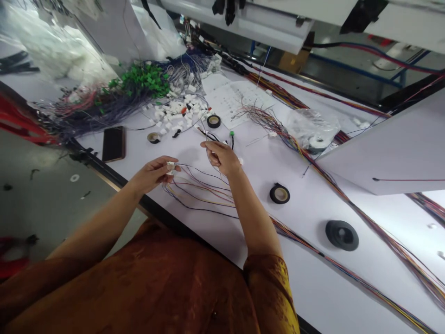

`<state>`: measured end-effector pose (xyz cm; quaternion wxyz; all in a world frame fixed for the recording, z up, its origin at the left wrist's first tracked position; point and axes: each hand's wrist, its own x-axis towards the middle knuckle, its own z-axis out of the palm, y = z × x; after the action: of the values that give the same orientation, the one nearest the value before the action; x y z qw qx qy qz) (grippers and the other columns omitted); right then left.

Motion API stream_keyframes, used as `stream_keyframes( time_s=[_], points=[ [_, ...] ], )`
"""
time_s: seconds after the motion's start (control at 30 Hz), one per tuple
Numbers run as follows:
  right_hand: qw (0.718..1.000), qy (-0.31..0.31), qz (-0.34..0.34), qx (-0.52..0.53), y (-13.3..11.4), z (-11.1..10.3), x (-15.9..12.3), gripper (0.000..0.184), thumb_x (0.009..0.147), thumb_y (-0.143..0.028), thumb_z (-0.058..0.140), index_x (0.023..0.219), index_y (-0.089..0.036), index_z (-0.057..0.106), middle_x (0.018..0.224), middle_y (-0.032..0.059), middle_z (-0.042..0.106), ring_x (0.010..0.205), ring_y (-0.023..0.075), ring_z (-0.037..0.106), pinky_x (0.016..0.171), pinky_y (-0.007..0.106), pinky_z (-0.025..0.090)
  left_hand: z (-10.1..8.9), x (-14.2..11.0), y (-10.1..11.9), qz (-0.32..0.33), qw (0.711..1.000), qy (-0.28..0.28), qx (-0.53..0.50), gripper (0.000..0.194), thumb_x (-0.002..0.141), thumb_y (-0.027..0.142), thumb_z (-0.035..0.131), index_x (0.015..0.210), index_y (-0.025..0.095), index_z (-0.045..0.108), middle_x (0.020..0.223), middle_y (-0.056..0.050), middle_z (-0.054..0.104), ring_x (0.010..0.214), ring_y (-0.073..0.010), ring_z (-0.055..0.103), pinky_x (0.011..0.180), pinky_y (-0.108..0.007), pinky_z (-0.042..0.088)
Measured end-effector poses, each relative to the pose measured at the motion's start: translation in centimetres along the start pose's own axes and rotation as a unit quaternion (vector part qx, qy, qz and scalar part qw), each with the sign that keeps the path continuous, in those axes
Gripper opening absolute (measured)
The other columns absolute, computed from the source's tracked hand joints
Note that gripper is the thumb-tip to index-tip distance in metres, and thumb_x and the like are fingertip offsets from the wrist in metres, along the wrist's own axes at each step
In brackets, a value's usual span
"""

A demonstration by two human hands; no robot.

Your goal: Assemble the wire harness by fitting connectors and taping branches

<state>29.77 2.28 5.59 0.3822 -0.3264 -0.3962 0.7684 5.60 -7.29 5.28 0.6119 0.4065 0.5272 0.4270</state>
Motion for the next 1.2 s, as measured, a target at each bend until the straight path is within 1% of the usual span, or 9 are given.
stream_keyframes(
  time_s=[0.2, 0.33, 0.5, 0.63, 0.73, 0.87, 1.0, 1.1, 1.2],
  points=[
    [1.0, 0.011, -0.012, -0.012, 0.5, -0.2, 0.6, 0.022, 0.077, -0.036, 0.073, 0.081, -0.015, 0.067, 0.055, -0.0086, 0.047, 0.037, 0.0002, 0.026, 0.038, 0.02, 0.014, -0.3, 1.2, 0.9, -0.006, 0.999, -0.024, -0.042, 0.042, 0.066, 0.028, 0.09, 0.103, 0.02, 0.072, 0.088, -0.007, 0.075, 0.055, -0.0072, 0.059, 0.05, -0.019, 0.047],
    [1.0, 0.012, -0.013, -0.015, 0.8, -0.1, 0.9, 0.023, 0.074, -0.036, 0.075, 0.079, -0.015, 0.068, 0.055, -0.0082, 0.047, 0.036, 0.0, 0.026, 0.038, 0.021, 0.011, -1.1, 2.3, 1.2, 0.004, 0.997, -0.048, -0.066, 0.042, 0.068, 0.025, 0.089, 0.106, 0.022, 0.073, 0.09, -0.007, 0.075, 0.056, -0.0061, 0.056, 0.052, -0.019, 0.047],
    [0.999, 0.013, -0.017, -0.043, 1.1, -0.1, 1.2, 0.023, 0.074, -0.038, 0.074, 0.078, -0.016, 0.069, 0.047, -0.0106, 0.037, 0.037, 0.0013, 0.022, 0.04, 0.021, 0.011, -2.0, 3.7, 0.9, 0.008, 0.994, -0.088, -0.07, 0.046, 0.072, 0.024, 0.085, 0.116, 0.027, 0.071, 0.099, -0.007, 0.075, 0.061, -0.0077, 0.06, 0.056, -0.02, 0.049],
    [0.997, 0.041, -0.022, -0.067, 0.9, 0.3, 1.1, 0.021, 0.074, -0.036, 0.073, 0.079, -0.015, 0.071, 0.043, -0.0115, 0.03, 0.039, 0.0022, 0.021, 0.042, 0.022, 0.01, -2.5, 4.9, 0.9, 0.003, 0.99, -0.118, -0.081, 0.055, 0.069, 0.021, 0.086, 0.121, 0.027, 0.071, 0.105, -0.008, 0.075, 0.066, -0.0102, 0.065, 0.06, -0.022, 0.051],
    [0.993, 0.069, -0.039, -0.085, 0.8, 0.6, 1.0, 0.02, 0.074, -0.034, 0.073, 0.079, -0.015, 0.073, 0.048, -0.0089, 0.036, 0.043, 0.0028, 0.027, 0.043, 0.022, 0.015, -2.7, 6.0, 0.8, 0.001, 0.988, -0.133, -0.082, 0.057, 0.067, 0.022, 0.088, 0.121, 0.026, 0.071, 0.106, -0.009, 0.075, 0.068, -0.0123, 0.068, 0.061, -0.023, 0.054],
    [0.988, 0.104, -0.059, -0.096, 1.2, 0.2, 1.3, 0.019, 0.076, -0.035, 0.074, 0.078, -0.016, 0.075, 0.053, -0.0058, 0.044, 0.05, 0.0039, 0.035, 0.047, 0.021, 0.025, -2.7, 7.5, 0.6, 0.005, 0.985, -0.156, -0.08, 0.051, 0.072, 0.027, 0.086, 0.12, 0.023, 0.07, 0.103, -0.009, 0.075, 0.069, -0.0123, 0.069, 0.061, -0.022, 0.054],
    [0.99, 0.12, -0.032, -0.063, 1.6, -0.5, 1.8, 0.025, 0.071, -0.041, 0.078, 0.077, -0.017, 0.075, 0.057, -0.0042, 0.049, 0.051, 0.0048, 0.039, 0.046, 0.021, 0.028, -2.6, 8.5, 0.2, 0.021, 0.982, -0.173, -0.075, 0.048, 0.077, 0.03, 0.083, 0.121, 0.02, 0.068, 0.099, -0.008, 0.074, 0.07, -0.0123, 0.07, 0.06, -0.021, 0.054],
    [0.992, 0.114, -0.008, -0.054, 1.5, -0.6, 2.2, 0.029, 0.069, -0.044, 0.079, 0.077, -0.017, 0.072, 0.066, -0.003, 0.053, 0.052, 0.0044, 0.041, 0.045, 0.021, 0.028, -2.4, 8.7, 0.0, 0.029, 0.983, -0.164, -0.075, 0.043, 0.077, 0.035, 0.083, 0.115, 0.018, 0.069, 0.097, -0.007, 0.073, 0.074, -0.0132, 0.072, 0.061, -0.02, 0.054],
    [0.992, 0.11, -0.007, -0.057, 1.4, -0.5, 2.4, 0.028, 0.072, -0.044, 0.078, 0.078, -0.018, 0.07, 0.072, -0.0025, 0.055, 0.053, 0.0035, 0.042, 0.044, 0.02, 0.029, -2.2, 8.6, 0.0, 0.023, 0.987, -0.142, -0.076, 0.042, 0.074, 0.041, 0.085, 0.104, 0.016, 0.07, 0.094, -0.007, 0.072, 0.077, -0.0138, 0.072, 0.064, -0.02, 0.054]
  ],
)
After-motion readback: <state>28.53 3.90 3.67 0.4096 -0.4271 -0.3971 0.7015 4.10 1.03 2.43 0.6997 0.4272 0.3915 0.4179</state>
